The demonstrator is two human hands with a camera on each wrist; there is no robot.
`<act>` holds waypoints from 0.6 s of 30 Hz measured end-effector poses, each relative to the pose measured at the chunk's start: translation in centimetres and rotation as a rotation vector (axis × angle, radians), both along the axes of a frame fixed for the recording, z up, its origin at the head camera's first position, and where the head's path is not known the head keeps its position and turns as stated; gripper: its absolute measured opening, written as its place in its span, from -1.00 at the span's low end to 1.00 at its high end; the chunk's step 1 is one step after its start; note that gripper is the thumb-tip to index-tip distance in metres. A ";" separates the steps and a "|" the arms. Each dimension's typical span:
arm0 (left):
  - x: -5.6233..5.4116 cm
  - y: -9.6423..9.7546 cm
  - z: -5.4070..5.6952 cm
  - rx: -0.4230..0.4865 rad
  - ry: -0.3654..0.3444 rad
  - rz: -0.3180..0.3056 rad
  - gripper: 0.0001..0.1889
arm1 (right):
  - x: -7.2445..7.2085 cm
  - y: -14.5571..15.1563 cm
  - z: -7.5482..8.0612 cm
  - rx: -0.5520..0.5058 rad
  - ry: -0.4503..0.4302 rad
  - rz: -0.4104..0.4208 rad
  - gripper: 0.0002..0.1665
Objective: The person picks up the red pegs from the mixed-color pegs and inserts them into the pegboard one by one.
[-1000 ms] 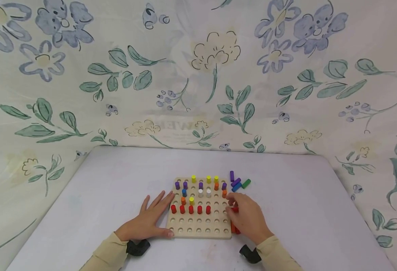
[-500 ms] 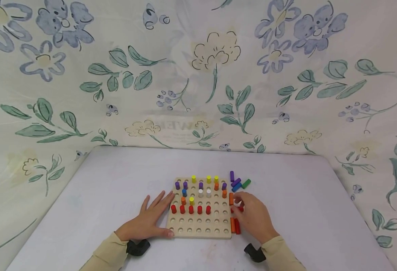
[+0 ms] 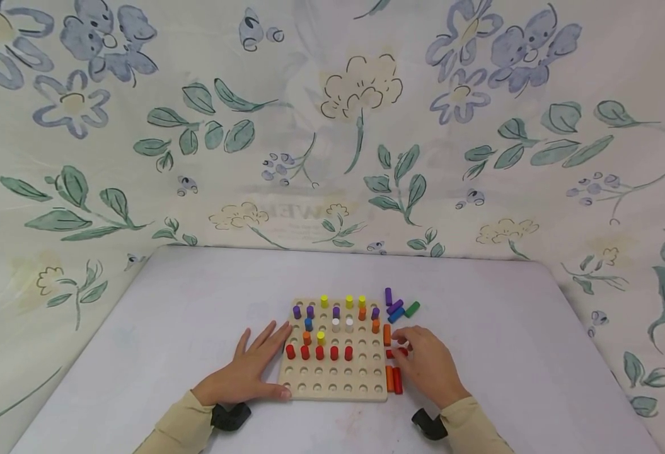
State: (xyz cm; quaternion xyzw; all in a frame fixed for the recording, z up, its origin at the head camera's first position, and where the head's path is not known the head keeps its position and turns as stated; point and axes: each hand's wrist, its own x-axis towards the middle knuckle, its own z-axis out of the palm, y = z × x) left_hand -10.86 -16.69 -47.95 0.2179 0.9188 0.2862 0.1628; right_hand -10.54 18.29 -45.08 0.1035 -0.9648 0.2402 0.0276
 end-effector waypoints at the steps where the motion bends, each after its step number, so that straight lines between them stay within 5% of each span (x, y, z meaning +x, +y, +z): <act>1: 0.0 0.0 0.0 -0.001 -0.001 0.001 0.24 | 0.0 0.0 0.0 0.002 -0.014 -0.002 -0.73; 18: -0.1 -0.1 -0.3 0.010 -0.002 -0.008 0.24 | -0.2 0.0 -0.2 0.069 -0.103 -0.012 -0.69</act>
